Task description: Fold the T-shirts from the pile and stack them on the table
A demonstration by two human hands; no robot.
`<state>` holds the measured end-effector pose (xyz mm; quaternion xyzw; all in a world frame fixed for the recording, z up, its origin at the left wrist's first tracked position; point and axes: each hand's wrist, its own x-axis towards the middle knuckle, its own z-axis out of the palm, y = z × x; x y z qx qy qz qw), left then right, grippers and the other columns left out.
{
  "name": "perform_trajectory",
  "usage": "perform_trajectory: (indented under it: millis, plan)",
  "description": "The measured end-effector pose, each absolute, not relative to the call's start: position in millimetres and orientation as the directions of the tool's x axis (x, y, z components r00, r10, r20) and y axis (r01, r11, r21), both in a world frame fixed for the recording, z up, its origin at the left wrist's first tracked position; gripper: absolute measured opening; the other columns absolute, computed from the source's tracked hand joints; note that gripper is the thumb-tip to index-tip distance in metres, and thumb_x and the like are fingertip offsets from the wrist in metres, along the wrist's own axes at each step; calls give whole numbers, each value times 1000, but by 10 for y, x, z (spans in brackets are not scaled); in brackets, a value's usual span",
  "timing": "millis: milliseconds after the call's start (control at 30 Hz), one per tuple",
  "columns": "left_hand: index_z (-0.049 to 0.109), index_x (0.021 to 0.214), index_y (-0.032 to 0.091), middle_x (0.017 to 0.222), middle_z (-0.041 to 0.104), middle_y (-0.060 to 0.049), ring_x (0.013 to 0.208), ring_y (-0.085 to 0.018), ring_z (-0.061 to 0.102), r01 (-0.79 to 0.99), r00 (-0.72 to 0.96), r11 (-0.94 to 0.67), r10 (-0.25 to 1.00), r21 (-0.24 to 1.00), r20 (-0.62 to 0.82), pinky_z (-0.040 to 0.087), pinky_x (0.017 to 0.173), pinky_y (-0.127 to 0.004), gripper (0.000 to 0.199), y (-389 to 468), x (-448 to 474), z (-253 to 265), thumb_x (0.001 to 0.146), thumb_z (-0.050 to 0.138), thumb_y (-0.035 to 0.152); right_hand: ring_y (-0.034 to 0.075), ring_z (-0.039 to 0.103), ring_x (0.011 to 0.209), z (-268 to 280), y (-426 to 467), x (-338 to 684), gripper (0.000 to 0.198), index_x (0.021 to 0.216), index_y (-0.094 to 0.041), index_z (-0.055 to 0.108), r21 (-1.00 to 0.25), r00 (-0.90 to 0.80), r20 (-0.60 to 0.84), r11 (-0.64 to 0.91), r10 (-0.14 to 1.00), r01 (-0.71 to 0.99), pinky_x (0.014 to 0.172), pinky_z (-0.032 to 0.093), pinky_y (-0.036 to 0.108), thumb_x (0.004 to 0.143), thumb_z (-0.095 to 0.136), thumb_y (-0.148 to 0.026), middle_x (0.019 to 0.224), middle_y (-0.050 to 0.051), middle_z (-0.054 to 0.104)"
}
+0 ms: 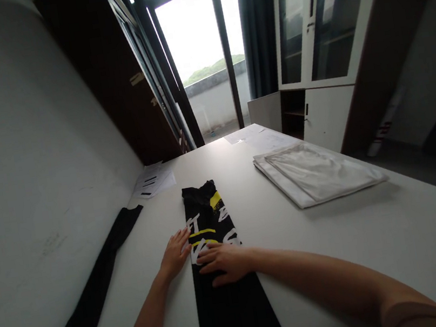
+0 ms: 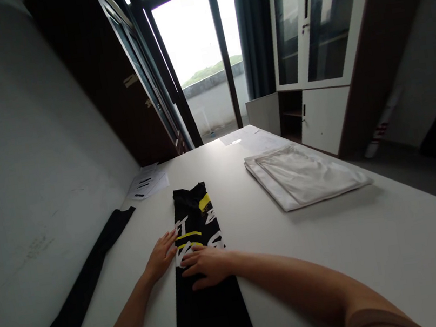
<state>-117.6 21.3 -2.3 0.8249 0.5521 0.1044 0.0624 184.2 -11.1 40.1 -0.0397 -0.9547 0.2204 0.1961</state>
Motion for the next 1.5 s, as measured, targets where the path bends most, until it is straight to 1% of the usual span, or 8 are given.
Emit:
perform_trajectory:
  millis: [133,367,567,800,933,1033,1233,1500]
  plan:
    - [36,160,34,169,29,-1,157,-26,21,901,369,-368,929,230,42,16,127,-54,57,116,-1230,21,105,42,49,23,49,142,397,235,1946,41,139,-28,66,-488,-844,354,850,402,200,124,28,42,102,54,-42,147,5,60]
    - [33,162,27,172,16,-7,159,-31,14,922,328,-336,942,194,76,14,127,-57,67,15,-887,88,104,41,59,29,25,155,188,708,2203,62,158,-22,44,-407,-517,171,538,839,738,127,13,51,103,46,-52,165,10,34]
    - [28,164,28,172,18,-8,159,-30,14,892,405,-407,913,196,55,16,126,-57,68,-41,-651,33,104,36,60,26,17,158,167,830,2271,71,162,-28,35,-389,-641,143,638,754,665,128,6,48,101,47,-62,170,5,22]
    - [32,163,24,171,22,-10,159,-33,13,980,142,-155,984,123,107,14,126,-60,69,7,-844,55,104,33,60,28,13,158,242,871,2427,73,162,-26,34,-413,-567,121,561,815,718,128,6,50,100,49,-61,170,7,21]
    - [24,165,27,172,17,-8,159,-30,14,931,304,-326,942,165,143,16,126,-56,70,-7,-769,22,104,32,61,26,21,157,295,738,2358,73,161,-31,36,-411,-715,142,698,684,586,129,10,47,97,56,-59,169,4,26]
    - [30,163,31,171,20,-6,158,-29,18,912,361,-371,928,176,87,17,126,-57,69,12,-715,-53,103,33,65,28,22,156,263,707,2324,70,160,-29,39,-399,-665,103,643,740,654,128,12,51,99,52,-60,168,7,29]
    - [34,163,26,169,24,-10,158,-33,17,969,128,-144,988,200,92,15,126,-59,72,29,-851,-62,101,35,64,27,18,158,272,718,2334,67,161,-27,38,-349,-601,83,588,795,730,128,10,52,101,49,-56,168,7,27]
    - [30,163,33,170,22,-6,158,-30,18,895,329,-348,937,277,115,13,127,-57,75,-6,-724,-112,98,41,68,25,19,157,234,774,2329,66,161,-28,36,-319,-602,56,585,797,745,128,12,51,102,47,-55,168,7,28]
